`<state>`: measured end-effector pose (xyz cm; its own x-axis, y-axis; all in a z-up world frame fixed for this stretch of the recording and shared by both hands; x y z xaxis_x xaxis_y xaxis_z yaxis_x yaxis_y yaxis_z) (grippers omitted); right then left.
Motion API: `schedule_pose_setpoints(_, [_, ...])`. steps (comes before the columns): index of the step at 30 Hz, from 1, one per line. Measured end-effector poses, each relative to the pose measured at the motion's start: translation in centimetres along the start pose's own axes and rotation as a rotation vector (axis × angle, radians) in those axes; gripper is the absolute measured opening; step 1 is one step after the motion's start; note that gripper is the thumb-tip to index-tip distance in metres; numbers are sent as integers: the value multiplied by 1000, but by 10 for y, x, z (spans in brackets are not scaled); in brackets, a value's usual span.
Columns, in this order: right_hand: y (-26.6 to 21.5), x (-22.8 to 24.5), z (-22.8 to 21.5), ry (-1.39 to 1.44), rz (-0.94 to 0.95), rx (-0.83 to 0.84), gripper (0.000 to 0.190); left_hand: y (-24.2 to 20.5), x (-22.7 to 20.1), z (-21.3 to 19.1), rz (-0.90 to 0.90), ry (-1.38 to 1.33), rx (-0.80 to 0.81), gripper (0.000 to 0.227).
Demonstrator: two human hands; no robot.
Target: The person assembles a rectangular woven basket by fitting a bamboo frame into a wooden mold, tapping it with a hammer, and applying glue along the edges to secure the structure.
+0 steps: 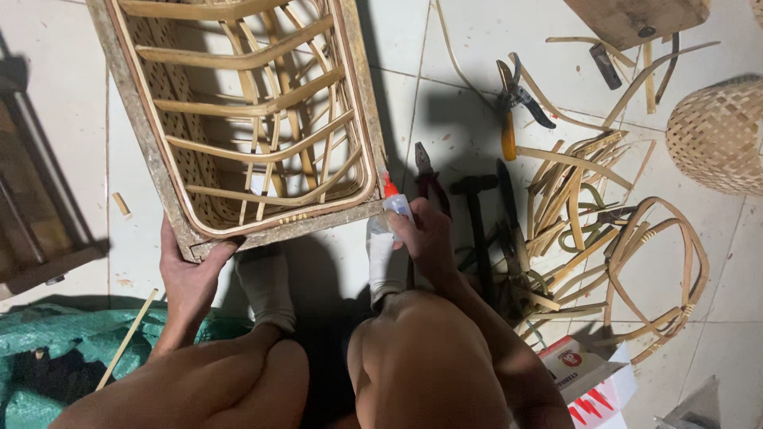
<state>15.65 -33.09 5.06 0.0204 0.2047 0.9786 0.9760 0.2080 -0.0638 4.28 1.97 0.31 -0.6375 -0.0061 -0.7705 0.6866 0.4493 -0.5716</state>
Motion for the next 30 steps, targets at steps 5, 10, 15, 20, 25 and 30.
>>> schedule_pose_setpoints(5, [5, -4, 3, -75, 102, 19, 22, -1, 0, 2, 54, -67, 31, 95])
schedule_pose_setpoints(10, [10, -8, 7, 23, 157, -13, 24, 0, 2, -2, 69, 23, -7, 97])
schedule_pose_setpoints(15, [-2, -14, 4, -24, 164, -2, 26, -2, -2, 1, 42, -59, 25, 98])
schedule_pose_setpoints(20, [-25, -11, -1, 17, 218, 26, 22, -3, 1, 0, 88, -101, 73, 95])
schedule_pose_setpoints(25, [-27, 23, -22, -305, 141, 195, 28, -10, 18, -7, 95, 128, 26, 121])
schedule_pose_setpoints(30, [1, 65, -38, -702, -488, 375, 46, -26, 24, -1, 145, 78, 21, 103])
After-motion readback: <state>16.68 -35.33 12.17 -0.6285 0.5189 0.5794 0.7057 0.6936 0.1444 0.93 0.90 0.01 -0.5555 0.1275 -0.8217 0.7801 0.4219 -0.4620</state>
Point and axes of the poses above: each hand's wrist, its own y-axis towards the middle knuckle, its own z-axis out of the palm, x = y × z, the point moved 4 cm from there along y, towards the middle knuckle, and after that the axes turned 15 degrees about -z, right-handed, at the moved point
